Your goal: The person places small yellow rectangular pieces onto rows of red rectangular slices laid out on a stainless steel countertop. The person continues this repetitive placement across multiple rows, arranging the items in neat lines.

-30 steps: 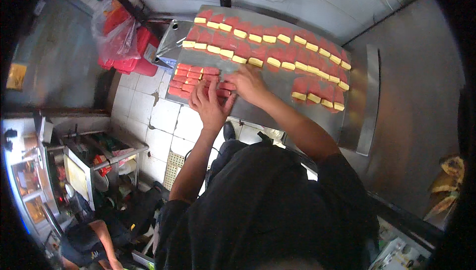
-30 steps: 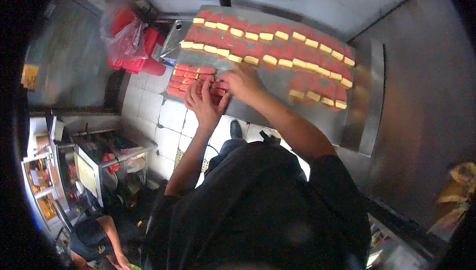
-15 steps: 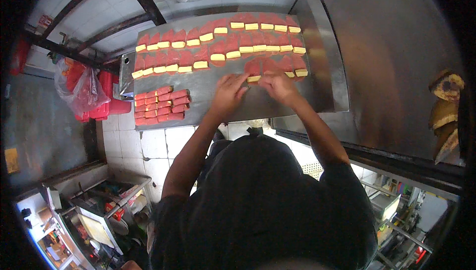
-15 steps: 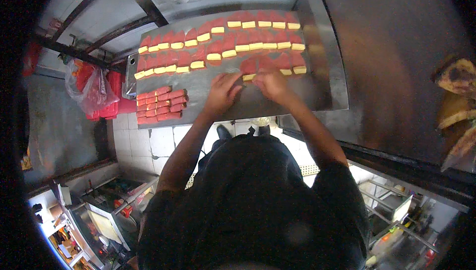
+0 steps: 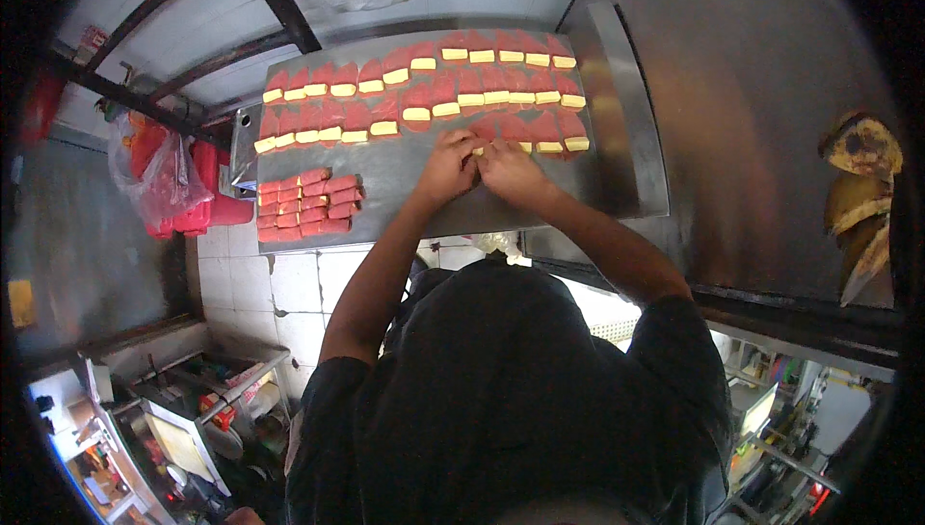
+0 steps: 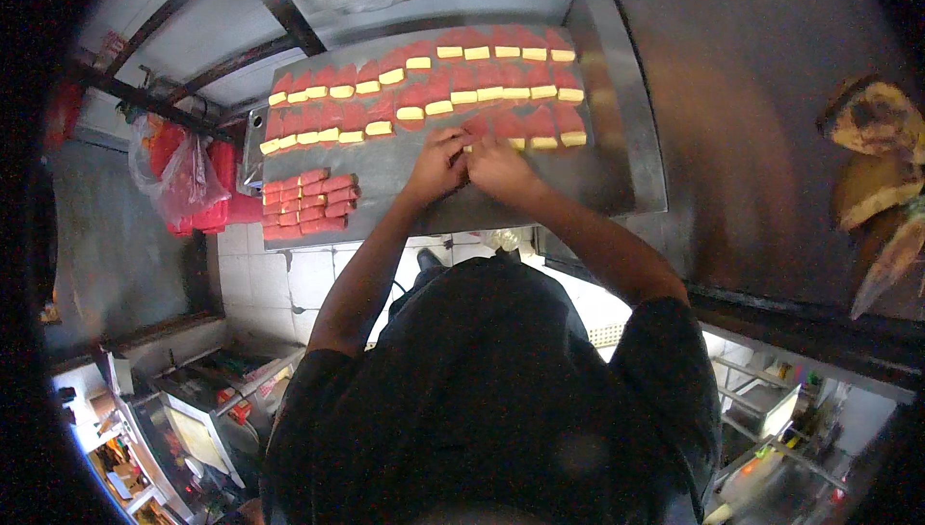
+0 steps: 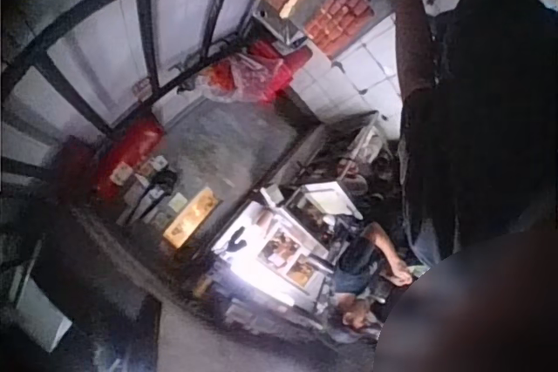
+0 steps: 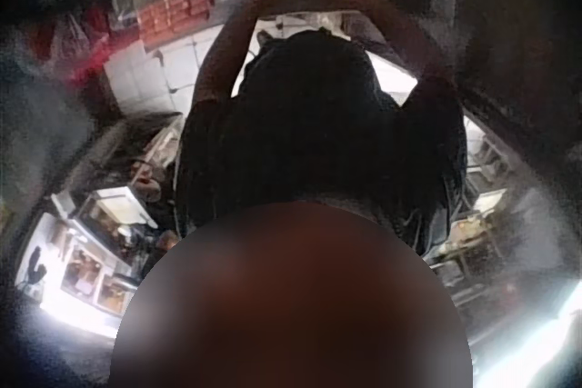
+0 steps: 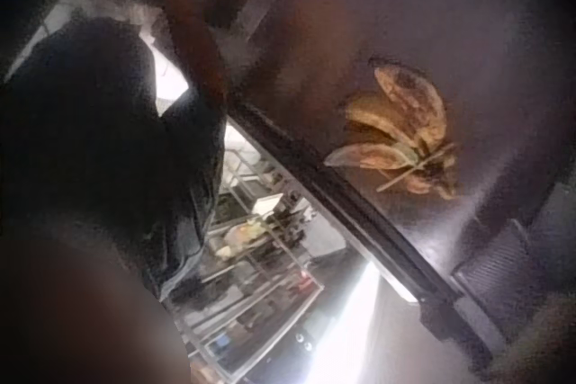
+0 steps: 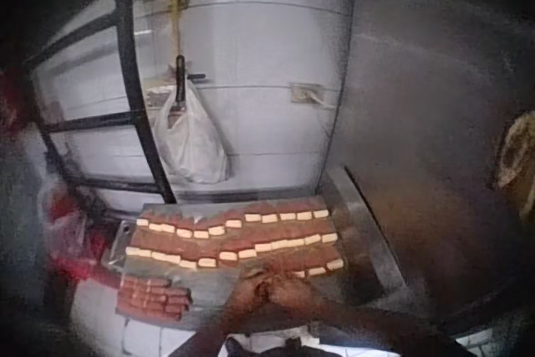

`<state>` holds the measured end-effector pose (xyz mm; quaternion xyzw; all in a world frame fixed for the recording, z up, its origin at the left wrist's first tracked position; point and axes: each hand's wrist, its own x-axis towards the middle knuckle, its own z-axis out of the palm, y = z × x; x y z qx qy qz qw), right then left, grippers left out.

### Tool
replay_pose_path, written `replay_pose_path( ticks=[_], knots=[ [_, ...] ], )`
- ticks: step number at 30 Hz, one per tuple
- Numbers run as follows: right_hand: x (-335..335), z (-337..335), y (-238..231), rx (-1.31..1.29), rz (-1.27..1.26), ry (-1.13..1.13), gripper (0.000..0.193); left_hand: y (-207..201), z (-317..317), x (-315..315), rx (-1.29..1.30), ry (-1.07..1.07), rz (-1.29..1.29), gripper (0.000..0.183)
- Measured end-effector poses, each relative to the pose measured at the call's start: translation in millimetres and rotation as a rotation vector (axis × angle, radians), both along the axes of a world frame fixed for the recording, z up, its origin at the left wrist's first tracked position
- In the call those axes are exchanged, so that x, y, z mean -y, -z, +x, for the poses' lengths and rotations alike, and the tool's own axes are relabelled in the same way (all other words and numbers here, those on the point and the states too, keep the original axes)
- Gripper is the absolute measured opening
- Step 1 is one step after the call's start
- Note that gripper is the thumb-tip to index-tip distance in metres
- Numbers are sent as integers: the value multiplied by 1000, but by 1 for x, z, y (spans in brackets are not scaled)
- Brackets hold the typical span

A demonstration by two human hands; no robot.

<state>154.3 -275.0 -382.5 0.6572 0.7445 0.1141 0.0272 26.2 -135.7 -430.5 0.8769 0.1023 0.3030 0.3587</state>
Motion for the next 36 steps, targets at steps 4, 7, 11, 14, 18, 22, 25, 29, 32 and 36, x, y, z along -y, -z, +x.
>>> replay_pose_path(
  ticks=[4, 7, 11, 14, 18, 22, 25, 29, 32, 36],
  knots=[
    [3, 9, 2, -69, 30, 37, 20, -10, -6, 2, -20, 54, 8, 45],
    [-4, 14, -3, -57, 149, 56, 21, -9, -4, 1, -72, 88, -34, 46],
    [-16, 19, -21, -200, 57, 144, 33, -2, -1, -2, -59, 65, -30, 36],
    [-11, 28, -23, -451, 102, 262, 36, -11, 0, 2, -132, 45, -45, 27],
    [12, 20, -1, -278, 230, 123, 37, 7, 3, -1, -78, 17, 47, 23],
    [15, 13, 13, -211, 283, 33, 35, 20, 7, -6, -65, -4, 49, 20],
    [13, 22, 27, -295, 276, 48, 33, -15, 2, 11, 0, -38, -91, 18],
    [5, 22, 20, -363, 293, 85, 31, -16, -3, 12, 4, -11, -53, 26],
    [3, 21, 9, -304, 346, 105, 29, -2, 0, 1, -44, 0, 93, 30],
    [-2, 28, 11, -311, 214, 144, 27, -8, 3, 8, -7, -136, 138, 31]
  ],
)
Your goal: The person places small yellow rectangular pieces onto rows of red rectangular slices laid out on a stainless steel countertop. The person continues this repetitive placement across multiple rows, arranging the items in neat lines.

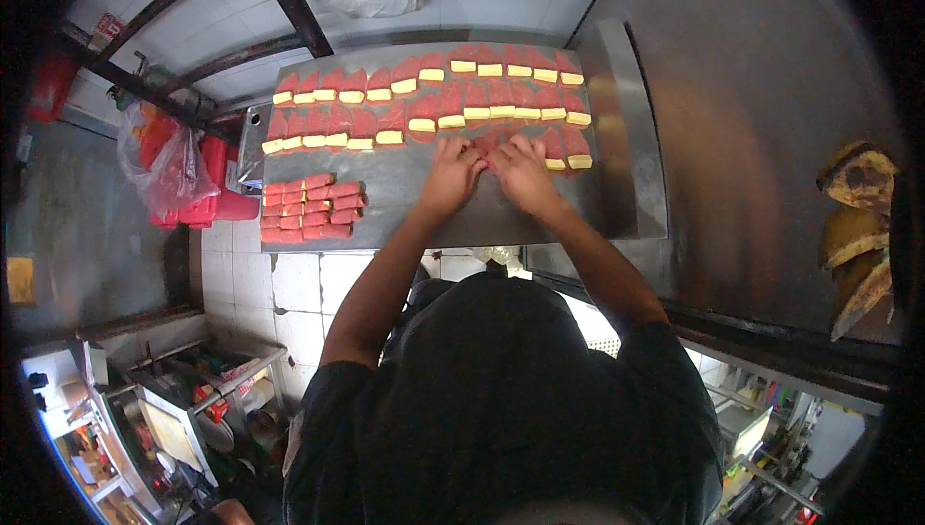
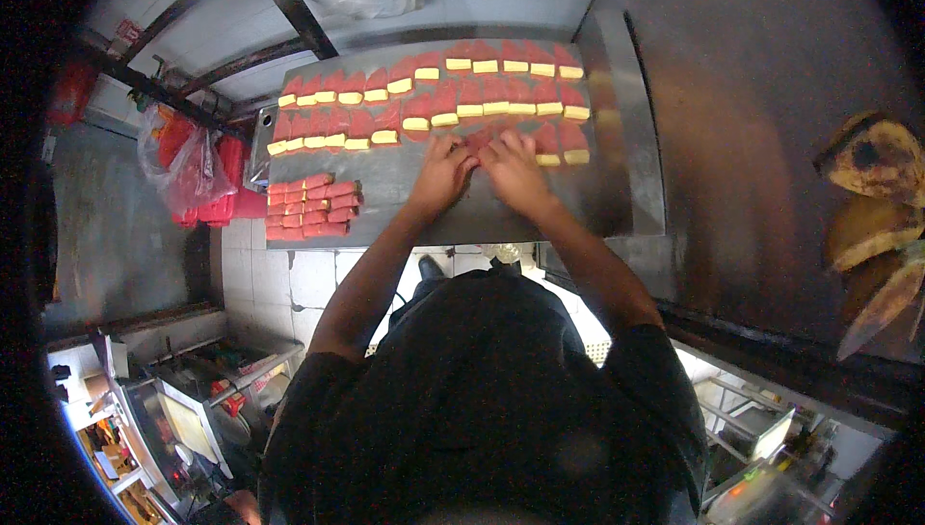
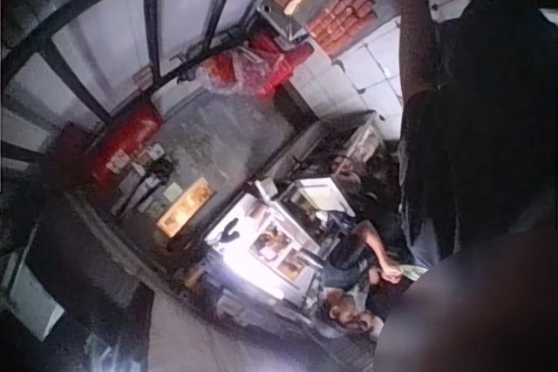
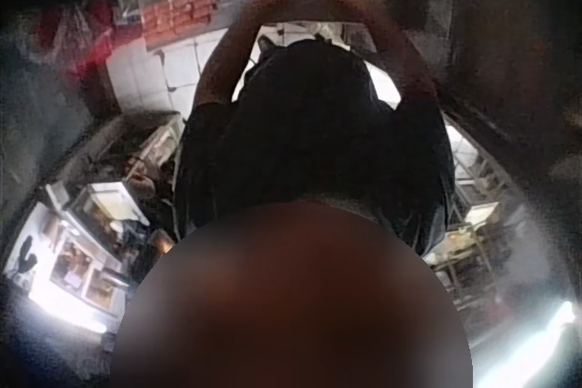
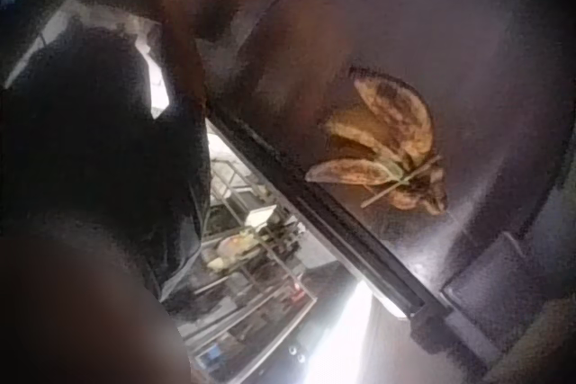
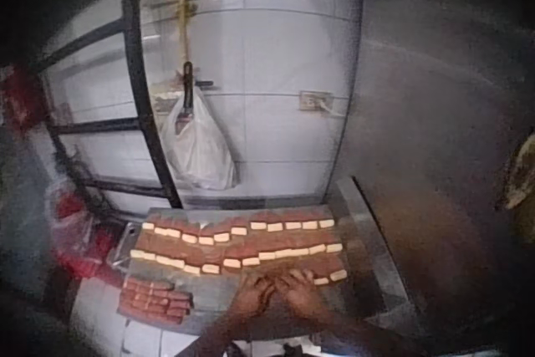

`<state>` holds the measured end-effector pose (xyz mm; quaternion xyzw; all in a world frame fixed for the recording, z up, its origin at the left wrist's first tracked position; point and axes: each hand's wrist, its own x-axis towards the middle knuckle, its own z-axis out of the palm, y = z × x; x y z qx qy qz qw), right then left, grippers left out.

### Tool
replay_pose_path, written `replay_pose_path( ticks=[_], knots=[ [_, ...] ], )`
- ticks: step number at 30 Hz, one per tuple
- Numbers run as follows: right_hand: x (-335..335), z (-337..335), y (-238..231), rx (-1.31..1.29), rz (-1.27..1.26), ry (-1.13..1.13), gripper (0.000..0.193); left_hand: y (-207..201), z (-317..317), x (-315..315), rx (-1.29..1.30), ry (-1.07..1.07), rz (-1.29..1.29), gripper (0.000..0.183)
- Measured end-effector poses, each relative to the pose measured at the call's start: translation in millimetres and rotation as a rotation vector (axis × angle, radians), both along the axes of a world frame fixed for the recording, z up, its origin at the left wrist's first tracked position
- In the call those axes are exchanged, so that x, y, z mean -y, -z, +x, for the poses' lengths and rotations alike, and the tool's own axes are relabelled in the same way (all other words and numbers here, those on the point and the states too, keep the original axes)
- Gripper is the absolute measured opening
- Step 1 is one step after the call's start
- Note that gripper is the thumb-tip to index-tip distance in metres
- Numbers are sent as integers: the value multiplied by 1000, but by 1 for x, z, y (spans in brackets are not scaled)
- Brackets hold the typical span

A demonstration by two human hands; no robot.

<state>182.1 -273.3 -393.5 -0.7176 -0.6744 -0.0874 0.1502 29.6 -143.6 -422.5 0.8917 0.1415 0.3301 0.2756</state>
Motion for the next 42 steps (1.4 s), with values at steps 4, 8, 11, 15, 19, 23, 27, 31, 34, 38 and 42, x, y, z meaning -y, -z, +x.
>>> replay_pose_path(
  ticks=[4, 8, 11, 15, 19, 23, 27, 31, 34, 38, 42],
  knots=[
    [-15, 12, 1, -18, -35, 21, 24, -14, 2, -7, -61, 46, -78, 32],
    [-24, 9, -11, -93, 58, 39, 22, -5, 6, -15, -89, 19, -37, 37],
    [-22, 15, -8, -80, 92, -33, 23, -12, 10, -16, -98, -39, 29, 38],
    [-25, 27, -1, -2, -10, -58, 26, -22, 12, -19, -103, 26, -26, 35],
    [-33, 19, -16, -68, 77, -25, 29, -4, 16, -30, -195, -35, 48, 43],
    [-30, 27, -15, -23, 14, -107, 29, -12, 23, -34, -316, -90, 100, 49],
    [-38, 28, -12, 121, -21, -50, 29, -25, 21, -23, -218, -153, 60, 53],
    [-46, 10, -10, 138, -62, -28, 31, -34, 2, -12, -147, -236, 17, 54],
    [-49, 10, -7, 220, -219, 66, 31, -40, -29, 0, -140, -289, 33, 52],
    [-48, -11, -1, 136, -162, -20, 35, -44, -93, 8, -10, -400, 37, 51],
    [-69, -66, -7, 2, -223, -221, 35, -38, -162, 6, -115, -798, 70, 62]
  ],
)
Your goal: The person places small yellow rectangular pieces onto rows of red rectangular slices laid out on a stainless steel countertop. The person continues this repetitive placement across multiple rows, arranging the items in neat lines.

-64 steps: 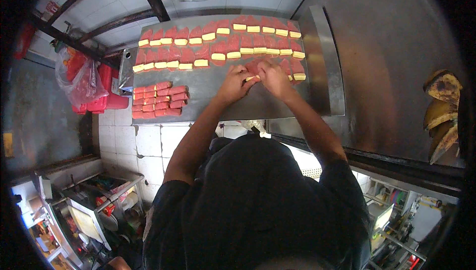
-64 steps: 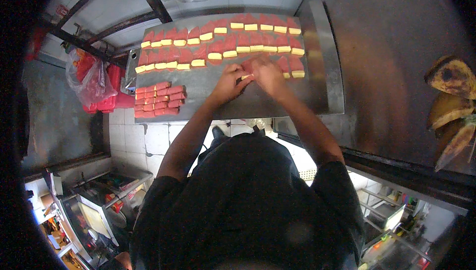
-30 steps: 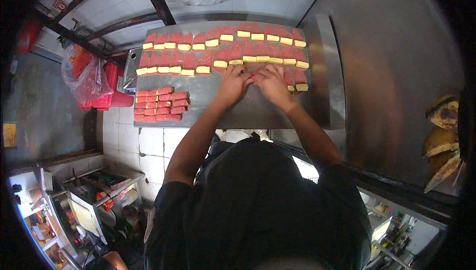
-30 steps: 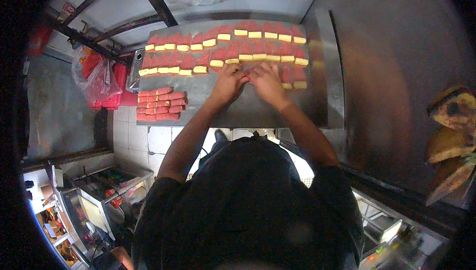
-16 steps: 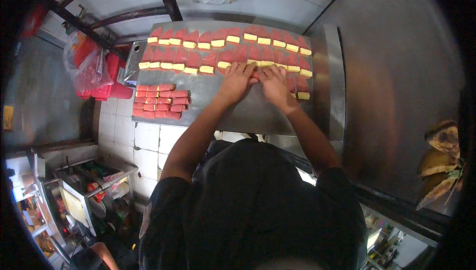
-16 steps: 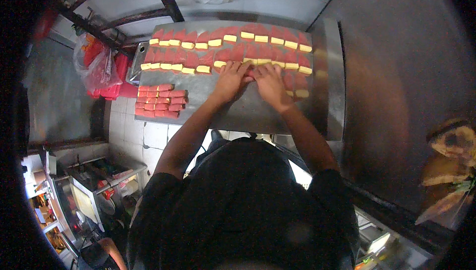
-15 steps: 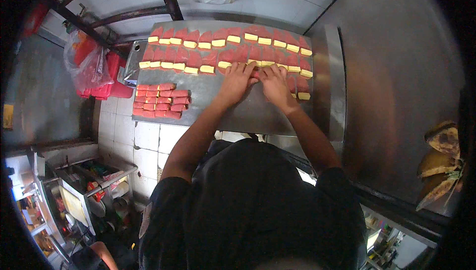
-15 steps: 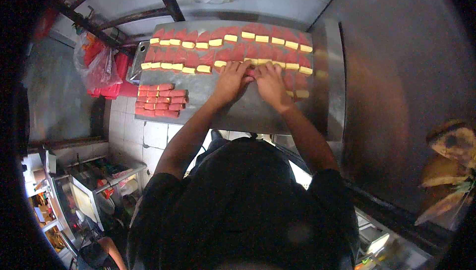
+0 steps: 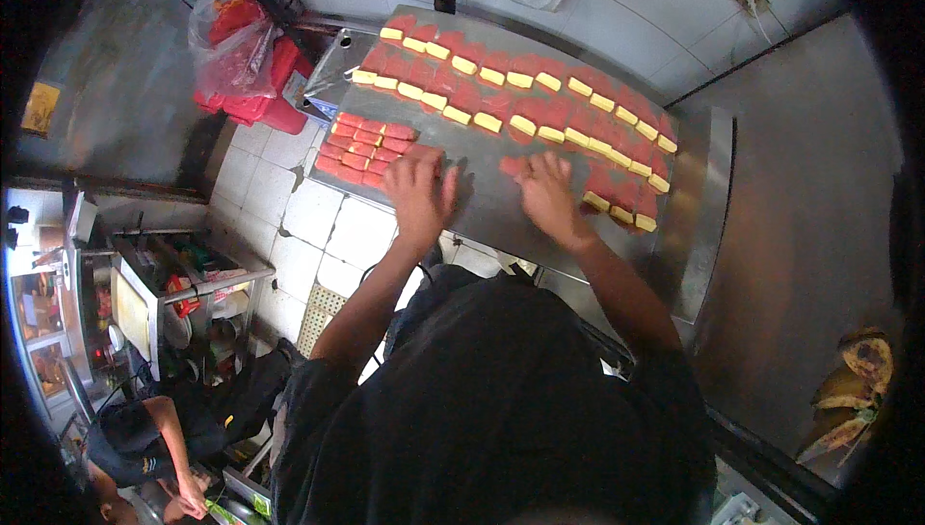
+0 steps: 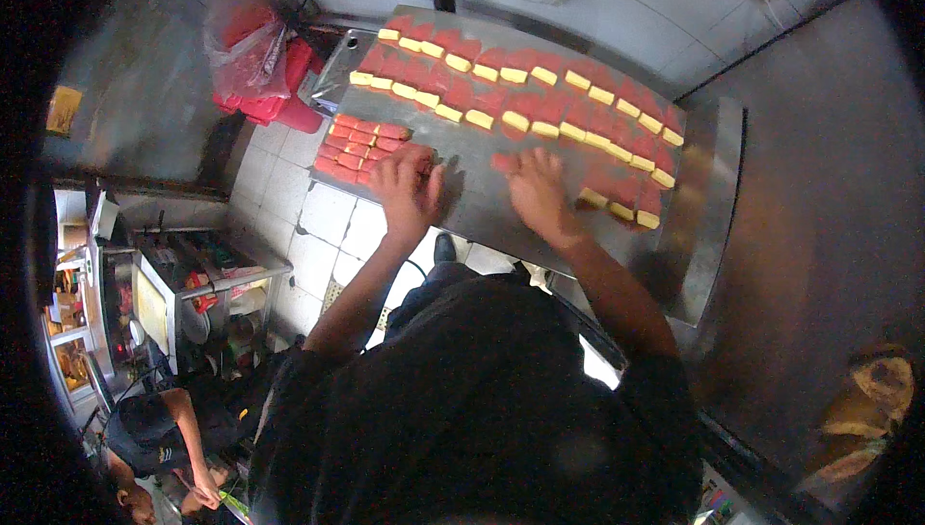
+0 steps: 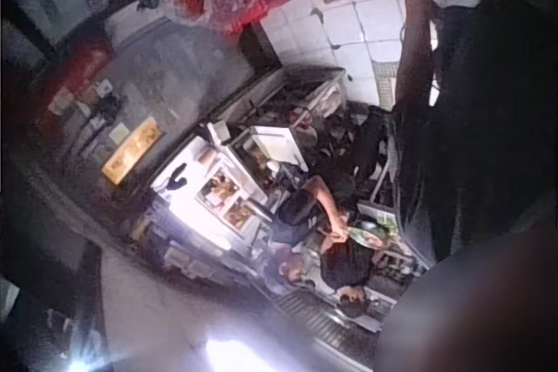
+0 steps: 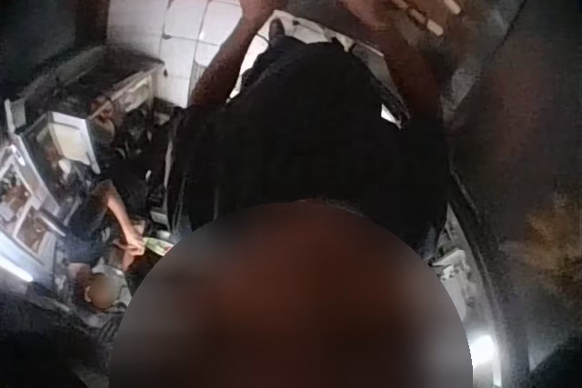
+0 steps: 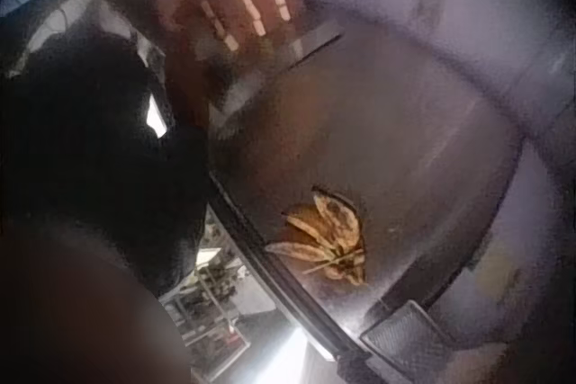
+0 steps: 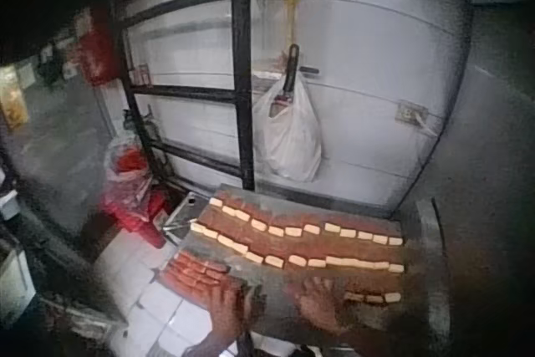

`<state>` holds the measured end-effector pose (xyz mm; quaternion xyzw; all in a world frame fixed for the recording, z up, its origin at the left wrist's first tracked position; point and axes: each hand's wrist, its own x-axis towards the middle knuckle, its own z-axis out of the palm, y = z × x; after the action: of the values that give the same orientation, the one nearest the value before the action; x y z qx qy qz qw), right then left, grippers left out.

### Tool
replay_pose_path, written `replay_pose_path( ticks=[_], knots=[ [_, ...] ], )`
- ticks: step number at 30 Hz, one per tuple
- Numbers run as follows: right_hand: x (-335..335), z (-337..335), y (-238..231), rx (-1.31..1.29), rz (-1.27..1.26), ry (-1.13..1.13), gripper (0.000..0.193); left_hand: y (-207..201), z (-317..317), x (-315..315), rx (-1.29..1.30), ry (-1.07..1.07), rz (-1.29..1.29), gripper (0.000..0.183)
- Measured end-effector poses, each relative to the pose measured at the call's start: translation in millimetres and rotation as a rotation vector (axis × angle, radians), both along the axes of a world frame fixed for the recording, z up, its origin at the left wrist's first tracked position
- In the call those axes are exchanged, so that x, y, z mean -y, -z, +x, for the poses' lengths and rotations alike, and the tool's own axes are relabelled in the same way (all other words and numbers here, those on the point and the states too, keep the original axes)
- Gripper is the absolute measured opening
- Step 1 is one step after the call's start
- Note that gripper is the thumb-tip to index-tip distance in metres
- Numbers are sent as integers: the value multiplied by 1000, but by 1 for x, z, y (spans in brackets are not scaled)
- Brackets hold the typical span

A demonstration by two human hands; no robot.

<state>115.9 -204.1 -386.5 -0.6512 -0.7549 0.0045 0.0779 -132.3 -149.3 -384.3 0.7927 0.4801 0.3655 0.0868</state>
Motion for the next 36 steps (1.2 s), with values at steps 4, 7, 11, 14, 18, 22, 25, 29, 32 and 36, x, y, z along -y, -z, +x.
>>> replay_pose_path(
  ticks=[4, 7, 11, 14, 18, 22, 25, 29, 32, 36],
  knots=[
    [-69, -55, 25, -188, 332, -44, 24, -3, -19, -8, -107, -182, -42, 74],
    [-110, -84, 10, -324, 140, -80, 16, 5, -15, -16, -158, -175, 29, 68],
    [-134, -106, 21, -247, -25, -100, 19, 35, -13, -29, -141, -164, 74, 59],
    [-98, -90, 16, -316, 352, 17, 18, 25, -14, -26, -129, -155, 80, 63],
    [12, -2, -12, -546, 428, 312, 15, 7, 22, -15, -25, 163, 72, 51],
    [110, 75, -22, -458, 245, 393, 20, 8, 128, 10, 55, 875, -35, 40],
    [126, 88, -10, -135, 152, 246, 22, 18, 184, 14, 57, 959, -8, 40],
    [116, 77, -4, 184, 41, 183, 23, 29, 209, 4, -23, 1092, -94, 42],
    [105, 69, 3, 295, 6, 155, 23, 51, 215, -10, 33, 1176, -140, 45],
    [102, 64, 6, 325, 47, 179, 26, 63, 213, -17, 75, 1173, -172, 47]
  ],
)
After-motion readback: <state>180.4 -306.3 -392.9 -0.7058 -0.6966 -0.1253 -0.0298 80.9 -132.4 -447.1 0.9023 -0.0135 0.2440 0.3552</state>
